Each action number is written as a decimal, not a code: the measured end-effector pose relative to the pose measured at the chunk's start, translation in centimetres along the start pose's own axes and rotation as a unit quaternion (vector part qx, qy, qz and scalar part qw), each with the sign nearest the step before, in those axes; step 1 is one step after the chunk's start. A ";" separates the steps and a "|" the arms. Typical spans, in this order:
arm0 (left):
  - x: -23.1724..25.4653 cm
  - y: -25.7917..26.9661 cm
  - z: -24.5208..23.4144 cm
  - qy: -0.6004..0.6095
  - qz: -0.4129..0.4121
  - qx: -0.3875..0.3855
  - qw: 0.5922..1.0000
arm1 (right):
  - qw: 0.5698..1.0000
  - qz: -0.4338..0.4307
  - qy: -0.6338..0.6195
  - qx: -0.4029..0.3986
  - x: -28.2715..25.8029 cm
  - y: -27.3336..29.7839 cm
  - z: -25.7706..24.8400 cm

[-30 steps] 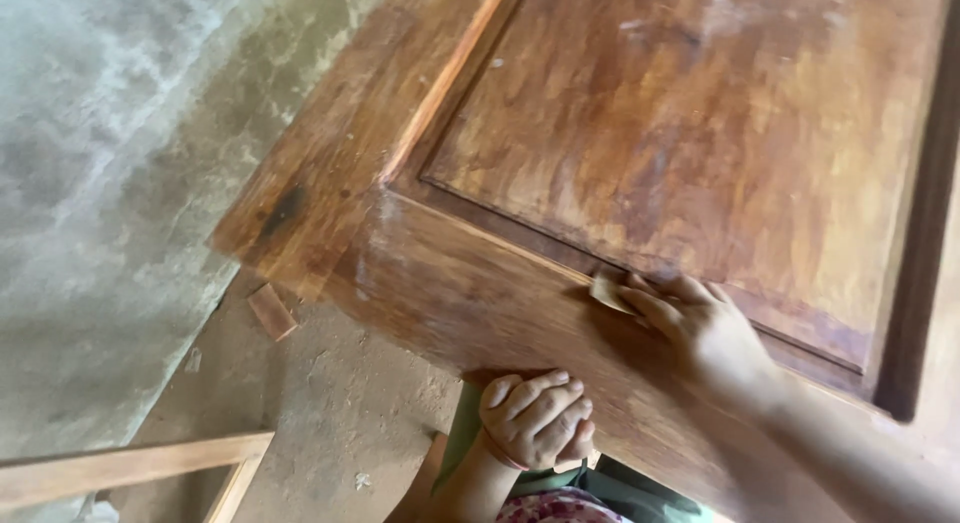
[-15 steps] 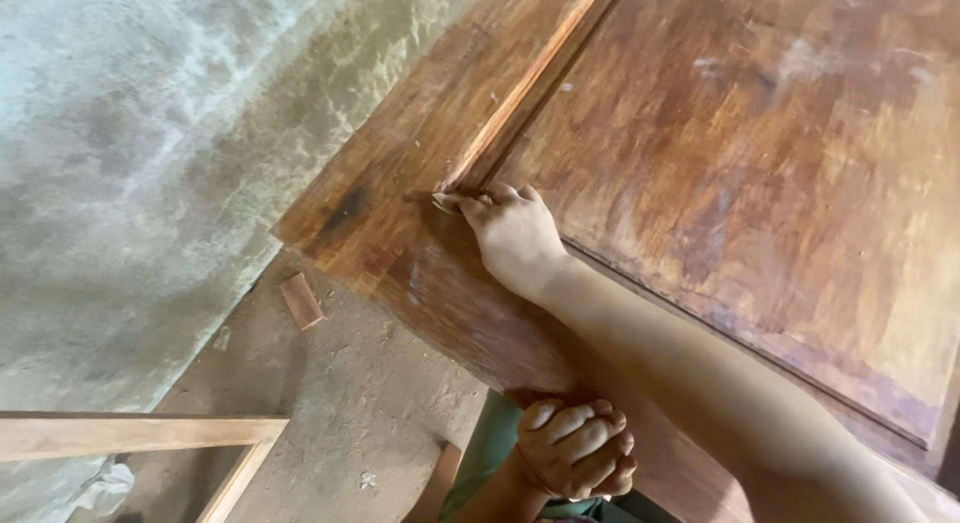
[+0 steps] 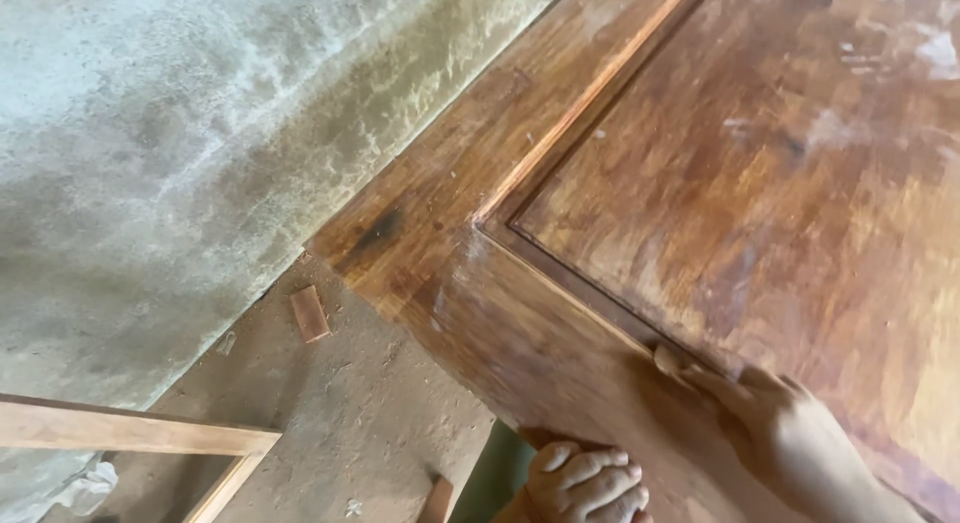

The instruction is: Sanding the surface and grooves of a wooden door using sandpaper to prepare it for finishing.

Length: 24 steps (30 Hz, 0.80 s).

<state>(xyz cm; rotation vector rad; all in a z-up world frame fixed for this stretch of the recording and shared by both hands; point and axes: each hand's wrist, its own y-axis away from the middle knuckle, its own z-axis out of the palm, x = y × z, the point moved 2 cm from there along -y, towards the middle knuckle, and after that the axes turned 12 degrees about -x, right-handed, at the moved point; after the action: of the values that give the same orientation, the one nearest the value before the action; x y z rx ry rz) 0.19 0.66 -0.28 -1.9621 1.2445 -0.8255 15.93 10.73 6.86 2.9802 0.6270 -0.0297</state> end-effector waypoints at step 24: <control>0.2 1.4 0.9 0.009 0.003 -0.017 1.000 | 0.979 -0.118 -0.123 0.112 3.5 1.7 0.5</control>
<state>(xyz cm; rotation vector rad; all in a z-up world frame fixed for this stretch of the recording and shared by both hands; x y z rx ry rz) 0.25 0.18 -1.87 -1.9812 1.2831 -0.8249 19.86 10.51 6.40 3.0163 0.9988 -0.5107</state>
